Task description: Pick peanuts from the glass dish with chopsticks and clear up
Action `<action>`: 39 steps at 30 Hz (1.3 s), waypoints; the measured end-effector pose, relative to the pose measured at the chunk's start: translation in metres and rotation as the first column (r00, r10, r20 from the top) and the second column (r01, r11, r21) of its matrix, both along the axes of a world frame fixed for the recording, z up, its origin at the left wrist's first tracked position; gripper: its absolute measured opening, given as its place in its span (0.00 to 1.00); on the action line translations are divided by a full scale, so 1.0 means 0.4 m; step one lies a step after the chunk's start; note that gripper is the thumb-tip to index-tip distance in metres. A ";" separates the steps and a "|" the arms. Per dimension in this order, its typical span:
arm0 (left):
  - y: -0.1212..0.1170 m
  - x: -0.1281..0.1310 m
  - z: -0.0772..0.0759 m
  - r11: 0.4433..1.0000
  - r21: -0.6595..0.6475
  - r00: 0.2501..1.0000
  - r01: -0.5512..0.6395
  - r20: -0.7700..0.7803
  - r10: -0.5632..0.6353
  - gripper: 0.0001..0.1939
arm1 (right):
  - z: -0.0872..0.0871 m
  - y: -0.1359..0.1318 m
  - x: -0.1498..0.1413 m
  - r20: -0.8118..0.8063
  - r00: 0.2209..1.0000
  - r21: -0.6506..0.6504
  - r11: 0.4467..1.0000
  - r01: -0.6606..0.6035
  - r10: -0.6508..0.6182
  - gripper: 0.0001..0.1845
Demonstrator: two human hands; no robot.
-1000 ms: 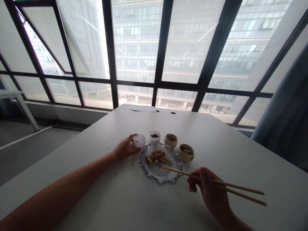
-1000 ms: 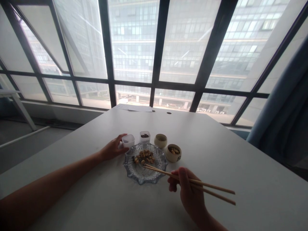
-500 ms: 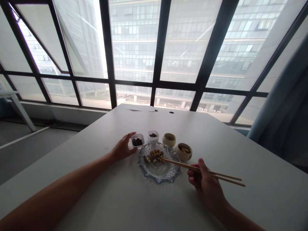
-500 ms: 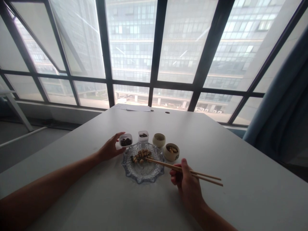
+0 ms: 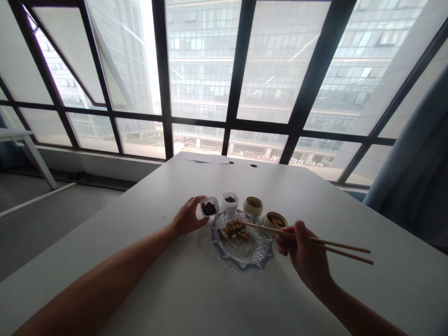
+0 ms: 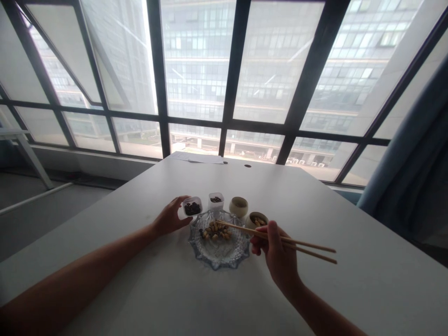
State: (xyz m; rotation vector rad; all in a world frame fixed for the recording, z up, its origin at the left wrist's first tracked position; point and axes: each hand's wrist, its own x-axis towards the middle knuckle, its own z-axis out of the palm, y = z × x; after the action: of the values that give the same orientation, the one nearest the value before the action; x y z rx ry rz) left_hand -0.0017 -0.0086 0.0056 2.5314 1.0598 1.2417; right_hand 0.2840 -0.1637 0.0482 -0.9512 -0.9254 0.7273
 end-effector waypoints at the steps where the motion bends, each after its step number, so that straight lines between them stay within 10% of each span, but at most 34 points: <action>1: 0.000 0.000 0.000 1.000 -0.009 1.000 0.001 0.001 -0.001 0.31 | 0.013 0.017 -0.015 0.063 0.998 0.053 0.998 -0.020 0.017 0.27; 5: 0.003 0.002 -0.004 0.999 -0.034 1.000 0.009 0.013 -0.008 0.31 | 0.053 0.094 -0.088 0.394 0.919 0.245 0.960 -0.137 0.031 0.22; 12: 0.004 0.001 -0.005 0.999 -0.050 1.000 0.004 0.021 -0.003 0.32 | 0.077 0.159 -0.153 0.909 0.416 0.204 0.856 -0.475 0.015 0.18; 22: 0.005 0.001 -0.002 0.994 -0.110 1.000 -0.023 -0.014 0.022 0.32 | 0.096 0.081 -0.060 0.661 0.723 -0.009 0.965 -0.261 0.201 0.24; 30: 0.004 -0.001 0.000 0.993 -0.116 1.000 -0.005 -0.019 0.003 0.31 | 0.039 0.072 -0.046 0.749 0.613 -0.038 0.940 -0.340 0.251 0.24; 39: 0.007 -0.003 -0.002 0.992 -0.126 0.999 -0.013 -0.033 0.009 0.32 | 0.070 0.064 -0.062 0.864 0.483 0.060 0.922 -0.383 0.144 0.22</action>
State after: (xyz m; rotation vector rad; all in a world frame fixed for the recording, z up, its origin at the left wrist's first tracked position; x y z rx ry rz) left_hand -0.0028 -0.0059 0.0047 2.4618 1.1238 1.1020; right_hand 0.2592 -0.1379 0.0761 -0.9353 -2.0501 0.3337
